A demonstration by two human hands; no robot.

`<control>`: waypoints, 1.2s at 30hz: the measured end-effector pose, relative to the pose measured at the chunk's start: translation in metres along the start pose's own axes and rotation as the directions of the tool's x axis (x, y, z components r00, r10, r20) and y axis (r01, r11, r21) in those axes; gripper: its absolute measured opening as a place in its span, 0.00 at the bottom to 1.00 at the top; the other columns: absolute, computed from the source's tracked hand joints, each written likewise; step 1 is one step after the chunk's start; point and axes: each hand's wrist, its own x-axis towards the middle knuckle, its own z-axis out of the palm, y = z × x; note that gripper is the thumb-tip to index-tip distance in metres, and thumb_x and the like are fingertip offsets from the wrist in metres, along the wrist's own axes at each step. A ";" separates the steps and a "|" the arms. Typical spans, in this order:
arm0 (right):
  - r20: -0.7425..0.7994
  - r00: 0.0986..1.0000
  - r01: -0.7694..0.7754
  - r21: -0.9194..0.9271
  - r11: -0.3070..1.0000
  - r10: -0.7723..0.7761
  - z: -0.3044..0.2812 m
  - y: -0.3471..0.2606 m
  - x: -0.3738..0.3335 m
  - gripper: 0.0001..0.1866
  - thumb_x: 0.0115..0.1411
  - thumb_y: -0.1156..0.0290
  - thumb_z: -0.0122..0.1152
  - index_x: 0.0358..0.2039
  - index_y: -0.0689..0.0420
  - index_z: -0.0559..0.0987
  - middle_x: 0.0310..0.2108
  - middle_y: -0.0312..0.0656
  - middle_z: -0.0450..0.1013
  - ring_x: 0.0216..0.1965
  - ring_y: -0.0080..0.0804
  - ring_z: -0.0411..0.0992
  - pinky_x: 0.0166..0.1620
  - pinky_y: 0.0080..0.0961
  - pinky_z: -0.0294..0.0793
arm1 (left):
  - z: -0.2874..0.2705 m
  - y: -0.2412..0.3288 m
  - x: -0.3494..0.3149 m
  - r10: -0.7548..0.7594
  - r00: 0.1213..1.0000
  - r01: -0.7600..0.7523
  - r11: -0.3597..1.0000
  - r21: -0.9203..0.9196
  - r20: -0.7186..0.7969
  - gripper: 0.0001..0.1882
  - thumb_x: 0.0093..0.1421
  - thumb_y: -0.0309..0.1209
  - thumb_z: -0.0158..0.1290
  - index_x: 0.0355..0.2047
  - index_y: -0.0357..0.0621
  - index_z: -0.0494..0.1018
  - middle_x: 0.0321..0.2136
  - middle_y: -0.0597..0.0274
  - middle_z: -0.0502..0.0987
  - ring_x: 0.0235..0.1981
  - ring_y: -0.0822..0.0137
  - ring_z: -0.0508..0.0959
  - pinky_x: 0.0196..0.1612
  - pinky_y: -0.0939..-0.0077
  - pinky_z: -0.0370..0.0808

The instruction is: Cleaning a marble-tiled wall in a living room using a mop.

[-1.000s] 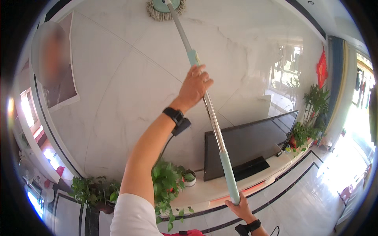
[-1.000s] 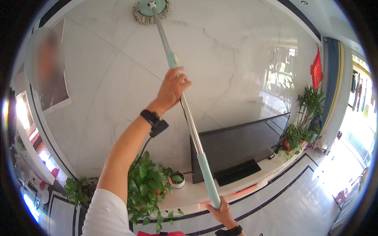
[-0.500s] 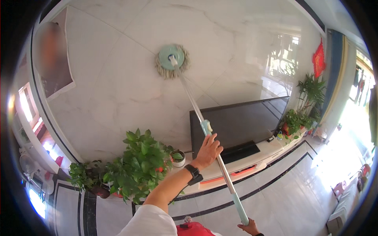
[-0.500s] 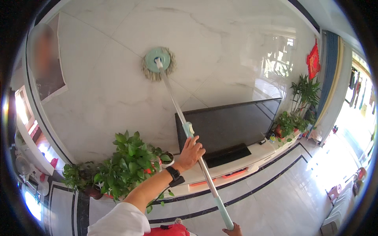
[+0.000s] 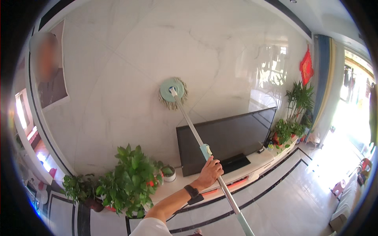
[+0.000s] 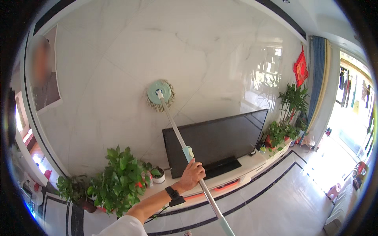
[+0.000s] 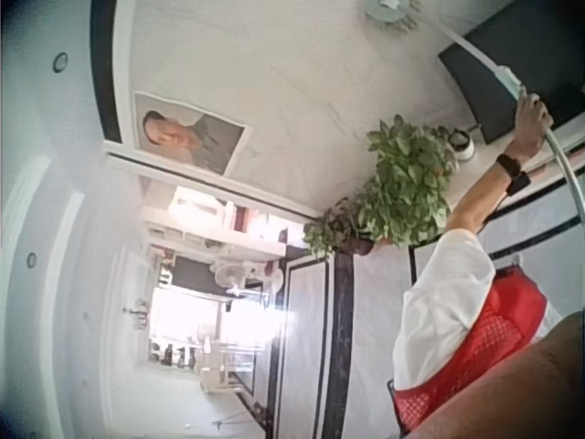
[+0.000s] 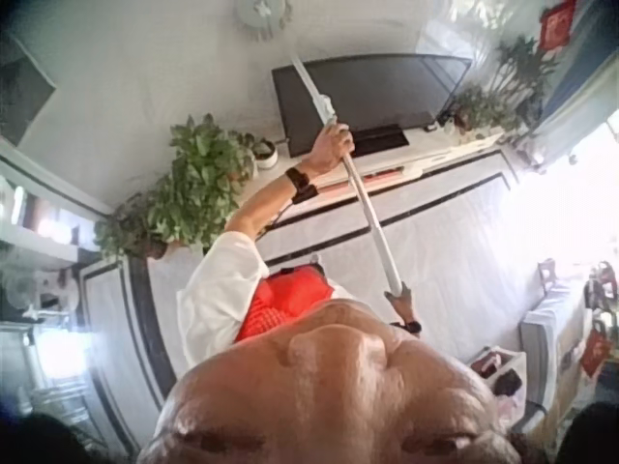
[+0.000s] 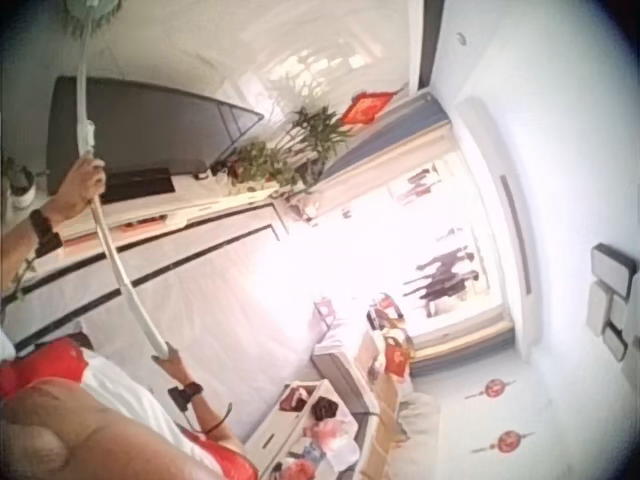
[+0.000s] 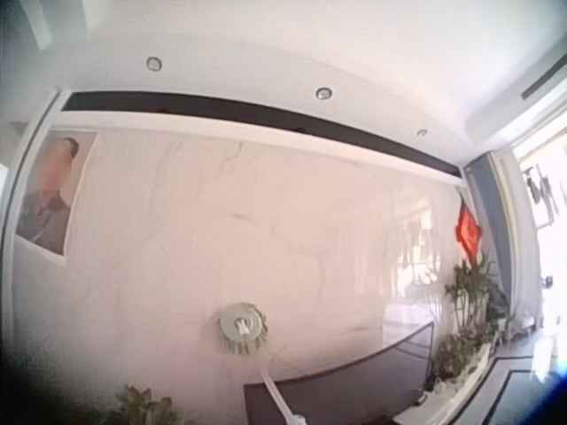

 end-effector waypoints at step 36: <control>-0.104 0.892 0.451 0.241 0.860 -0.439 -0.014 -0.297 0.242 0.25 0.46 0.57 0.69 0.36 0.64 0.72 0.24 0.48 0.73 0.26 0.41 0.73 0.32 0.32 0.72 | -0.147 -0.213 0.220 0.290 0.927 -0.123 0.836 0.535 -0.240 0.05 0.48 0.27 0.49 0.28 0.45 0.71 0.32 0.60 0.70 0.52 0.54 0.66 0.58 0.55 0.59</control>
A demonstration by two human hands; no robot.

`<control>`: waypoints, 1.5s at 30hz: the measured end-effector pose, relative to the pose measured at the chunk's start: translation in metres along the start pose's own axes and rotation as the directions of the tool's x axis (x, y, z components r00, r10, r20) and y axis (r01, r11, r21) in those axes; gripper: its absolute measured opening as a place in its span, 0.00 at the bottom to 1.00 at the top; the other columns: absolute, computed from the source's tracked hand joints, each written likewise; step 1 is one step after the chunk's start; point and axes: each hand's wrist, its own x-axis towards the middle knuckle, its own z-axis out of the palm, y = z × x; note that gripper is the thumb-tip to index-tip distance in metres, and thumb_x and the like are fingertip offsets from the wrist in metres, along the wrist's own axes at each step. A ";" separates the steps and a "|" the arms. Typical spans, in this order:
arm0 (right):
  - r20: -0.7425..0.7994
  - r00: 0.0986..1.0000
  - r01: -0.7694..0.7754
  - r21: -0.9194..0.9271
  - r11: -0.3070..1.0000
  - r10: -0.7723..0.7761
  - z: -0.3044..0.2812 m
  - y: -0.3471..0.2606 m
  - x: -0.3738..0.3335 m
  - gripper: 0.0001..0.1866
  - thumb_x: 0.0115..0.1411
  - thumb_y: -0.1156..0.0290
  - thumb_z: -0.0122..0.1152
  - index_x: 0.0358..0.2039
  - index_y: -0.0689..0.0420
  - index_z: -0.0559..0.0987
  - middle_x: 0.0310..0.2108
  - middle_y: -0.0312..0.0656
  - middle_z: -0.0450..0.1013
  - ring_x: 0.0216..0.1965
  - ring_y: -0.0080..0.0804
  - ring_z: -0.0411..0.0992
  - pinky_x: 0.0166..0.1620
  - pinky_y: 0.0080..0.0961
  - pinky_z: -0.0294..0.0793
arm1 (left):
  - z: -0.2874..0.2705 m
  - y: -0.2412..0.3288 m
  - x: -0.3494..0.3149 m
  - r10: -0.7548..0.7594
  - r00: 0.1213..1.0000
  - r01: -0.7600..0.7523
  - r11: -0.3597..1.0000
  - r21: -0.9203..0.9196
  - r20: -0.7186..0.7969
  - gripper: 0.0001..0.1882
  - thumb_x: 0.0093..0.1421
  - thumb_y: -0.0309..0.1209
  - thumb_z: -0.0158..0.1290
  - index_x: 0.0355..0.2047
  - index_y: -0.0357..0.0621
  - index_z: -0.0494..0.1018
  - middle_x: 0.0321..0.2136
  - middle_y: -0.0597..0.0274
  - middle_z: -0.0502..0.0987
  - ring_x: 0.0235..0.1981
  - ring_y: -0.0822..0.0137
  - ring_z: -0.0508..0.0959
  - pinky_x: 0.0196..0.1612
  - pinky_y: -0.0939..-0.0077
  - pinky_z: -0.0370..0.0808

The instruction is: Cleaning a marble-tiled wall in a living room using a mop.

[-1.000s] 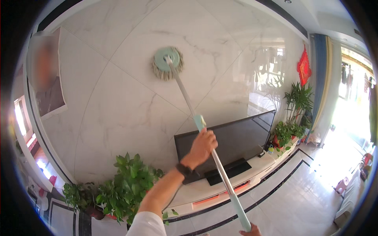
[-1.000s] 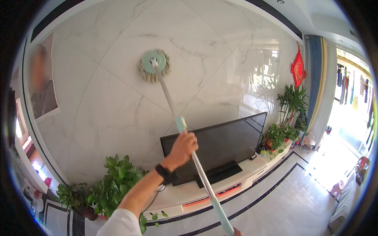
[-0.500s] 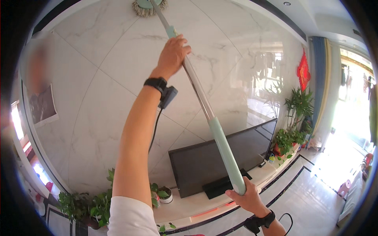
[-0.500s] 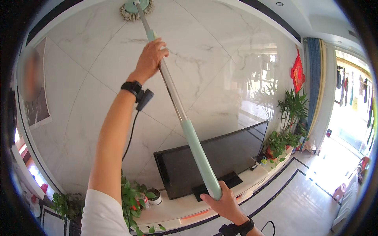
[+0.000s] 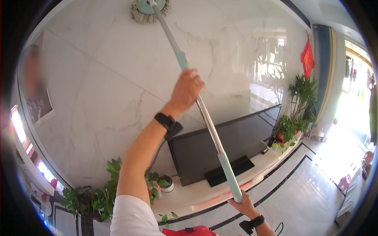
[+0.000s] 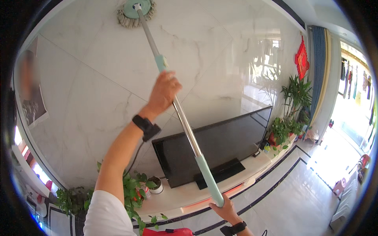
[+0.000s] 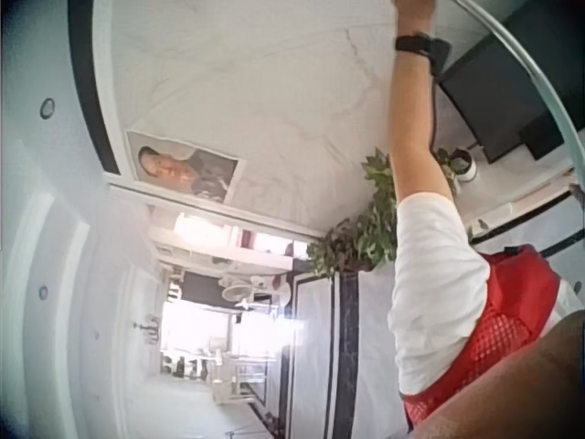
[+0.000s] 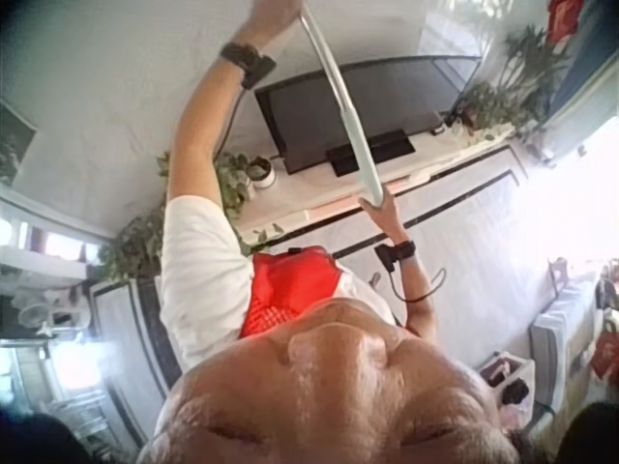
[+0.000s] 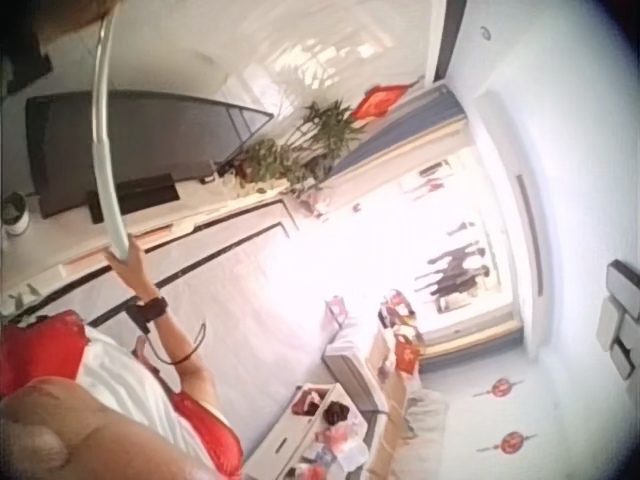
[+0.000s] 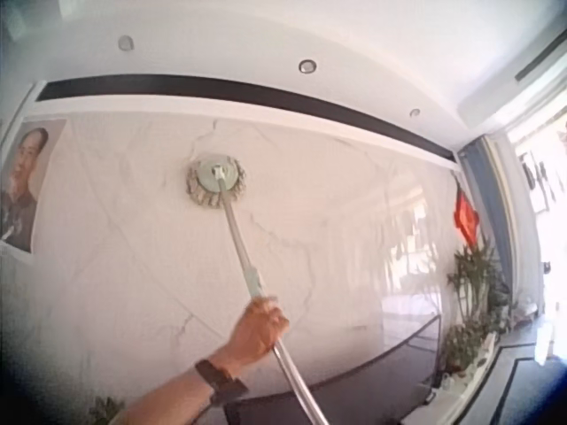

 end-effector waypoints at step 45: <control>0.065 0.991 -0.130 0.165 0.978 0.121 -0.102 -0.129 0.053 0.23 0.47 0.60 0.69 0.33 0.64 0.70 0.21 0.40 0.71 0.20 0.22 0.69 0.24 0.21 0.69 | -0.009 -0.090 0.158 0.122 0.973 -0.133 0.990 -0.042 -0.195 0.09 0.41 0.20 0.56 0.24 0.43 0.71 0.28 0.62 0.71 0.38 0.61 0.72 0.56 0.60 0.62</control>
